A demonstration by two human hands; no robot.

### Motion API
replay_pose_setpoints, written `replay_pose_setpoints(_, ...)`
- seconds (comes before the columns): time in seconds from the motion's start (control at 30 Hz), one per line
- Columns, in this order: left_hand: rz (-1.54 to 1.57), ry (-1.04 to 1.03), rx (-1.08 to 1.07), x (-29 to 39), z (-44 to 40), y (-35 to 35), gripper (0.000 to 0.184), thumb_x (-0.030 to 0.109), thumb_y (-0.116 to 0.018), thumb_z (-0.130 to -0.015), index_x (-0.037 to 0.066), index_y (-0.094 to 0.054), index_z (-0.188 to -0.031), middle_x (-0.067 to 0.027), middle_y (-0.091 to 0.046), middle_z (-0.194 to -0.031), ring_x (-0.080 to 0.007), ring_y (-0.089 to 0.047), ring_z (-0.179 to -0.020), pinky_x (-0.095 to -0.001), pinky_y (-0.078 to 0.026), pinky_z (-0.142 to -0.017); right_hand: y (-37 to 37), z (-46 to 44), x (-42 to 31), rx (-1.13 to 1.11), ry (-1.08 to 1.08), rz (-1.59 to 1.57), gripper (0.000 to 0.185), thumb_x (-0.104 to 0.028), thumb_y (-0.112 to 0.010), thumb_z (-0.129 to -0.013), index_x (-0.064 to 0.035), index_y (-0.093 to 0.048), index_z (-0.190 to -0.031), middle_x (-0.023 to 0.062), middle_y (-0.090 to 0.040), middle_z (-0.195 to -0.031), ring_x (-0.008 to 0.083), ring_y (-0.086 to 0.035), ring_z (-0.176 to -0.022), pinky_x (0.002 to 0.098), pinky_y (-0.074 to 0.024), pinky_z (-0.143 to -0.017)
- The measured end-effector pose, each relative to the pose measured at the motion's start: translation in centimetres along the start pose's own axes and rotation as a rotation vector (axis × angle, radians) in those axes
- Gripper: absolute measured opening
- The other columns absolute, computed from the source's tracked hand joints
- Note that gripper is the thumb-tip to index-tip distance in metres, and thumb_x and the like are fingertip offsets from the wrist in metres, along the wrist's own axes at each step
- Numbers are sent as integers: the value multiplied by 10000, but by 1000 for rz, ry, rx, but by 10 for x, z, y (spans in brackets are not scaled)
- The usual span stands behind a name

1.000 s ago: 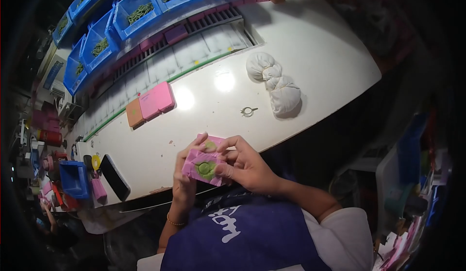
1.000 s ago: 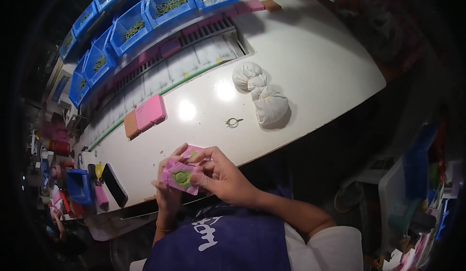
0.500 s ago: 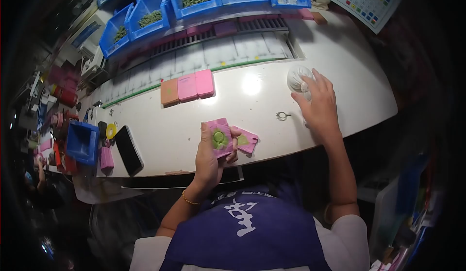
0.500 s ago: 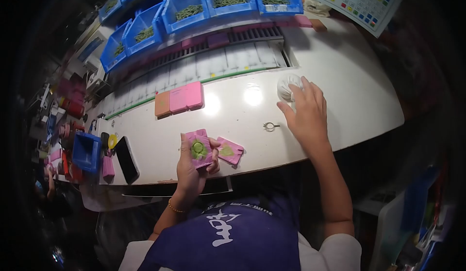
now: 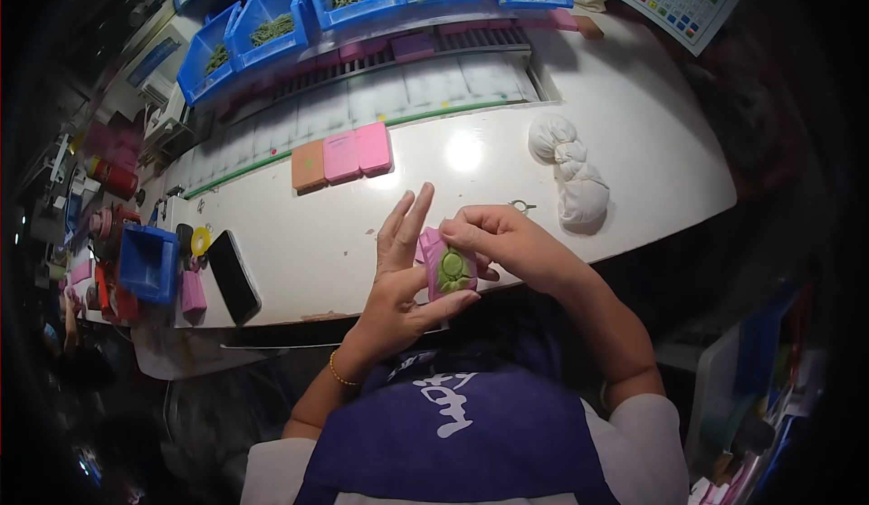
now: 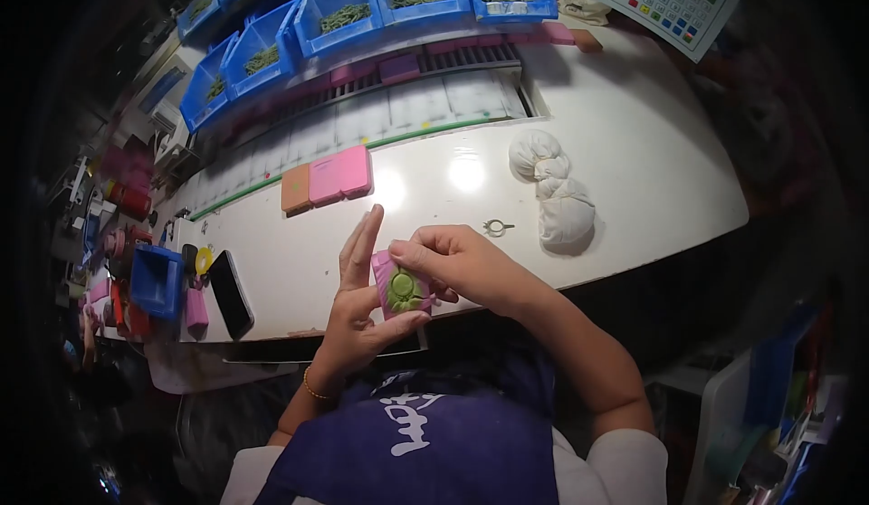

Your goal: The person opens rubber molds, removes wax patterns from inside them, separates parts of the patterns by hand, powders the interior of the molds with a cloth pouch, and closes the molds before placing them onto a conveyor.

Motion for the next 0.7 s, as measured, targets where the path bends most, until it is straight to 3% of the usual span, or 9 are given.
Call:
replay_pose_setpoints(0.07, -54, -124, -4, 2, -1, 0, 254, 240, -801, -795, 112, -766, -1011, -187, -273, -1590, -356, -196, -1469, -453, -254, -1157, -1, -1, 1, -21, -2, -18, 363, -389, -575, -1004, -48, -624, -888, -18, -553, -682, 52, -489, -579, 202, -394, -506)
replay_pose_setpoints(0.27, 28, -158, -53, -3, -5, -4, 260, 104, -806, -775, 3, -720, -998, -163, -471, -1413, -320, -483, -1304, -398, -455, -1037, 7, 0, 7, -70, -76, -103, 355, -357, -559, -1013, -21, -656, -960, 15, -601, -725, 73, -549, -620, 216, -435, -534)
replay_pose_setpoints(0.33, -14, -215, -30, -5, -5, -6, 260, 82, -804, -772, -17, -709, -992, -161, -506, -1358, -305, -545, -1242, -381, -494, -997, 18, 9, -8, 80, 130, 357, 331, -311, -536, -1021, -9, -669, -1043, 50, -656, -785, 119, -608, -699, 271, -495, -631)
replay_pose_setpoints(0.4, 6, -119, 57, -9, -6, -3, 247, 85, -803, -770, -29, -708, -967, -165, -531, -1303, -290, -568, -1193, -379, -507, -979, 50, 20, -27, 400, 289, 702, 301, -222, -559, -1003, 0, -639, -1189, 90, -695, -955, 200, -647, -880, 334, -510, -833)
replay_pose_setpoints(0.43, 15, -132, 86, -10, -6, -3, 241, 82, -796, -774, -35, -712, -967, -161, -545, -1253, -276, -578, -1165, -376, -515, -957, 62, 28, -37, 708, 522, 1057, 293, -180, -598, -968, 0, -636, -1196, 133, -695, -1012, 251, -642, -950, 363, -481, -902)
replay_pose_setpoints(0.53, -34, -62, 119, -16, -2, 0, 234, 87, -785, -782, -23, -723, -978, -168, -537, -1290, -278, -578, -1174, -377, -505, -960, 71, 38, -45, 887, 664, 1461, 285, -144, -625, -944, -8, -635, -1194, 155, -688, -1056, 284, -634, -989, 376, -471, -916)
replay_pose_setpoints(0.6, 44, -89, 109, -5, -11, 1, 218, 100, -775, -788, -13, -731, -970, -181, -522, -1351, -297, -543, -1223, -392, -464, -1008, 34, 41, -52, 816, 716, 1337, 258, -122, -638, -934, -3, -640, -1163, 135, -684, -1071, 251, -636, -962, 367, -475, -915)
replay_pose_setpoints(0.67, -15, -89, 95, 2, -15, -2, 204, 110, -772, -789, -3, -739, -956, -182, -495, -1415, -323, -476, -1301, -401, -414, -1064, 4, 34, -43, 299, 418, 617, 277, -151, -638, -955, -2, -598, -1185, 90, -679, -1023, 161, -623, -876, 305, -495, -825)
replay_pose_setpoints(0.7, 13, -99, 92, 2, -16, -1, 230, 135, -787, -784, 19, -748, -979, -169, -484, -1439, -336, -403, -1371, -408, -387, -1094, 3, 30, -39, 302, 419, 617, 277, -151, -638, -955, -2, -598, -1185, 90, -679, -1023, 161, -623, -876, 305, -495, -825)
Point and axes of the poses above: each hand's wrist, its own z-axis away from the middle knuckle, its own y-axis out of the back of the hand, x = y × z, the point moved 3 cm from there along -z, towards the middle knuckle
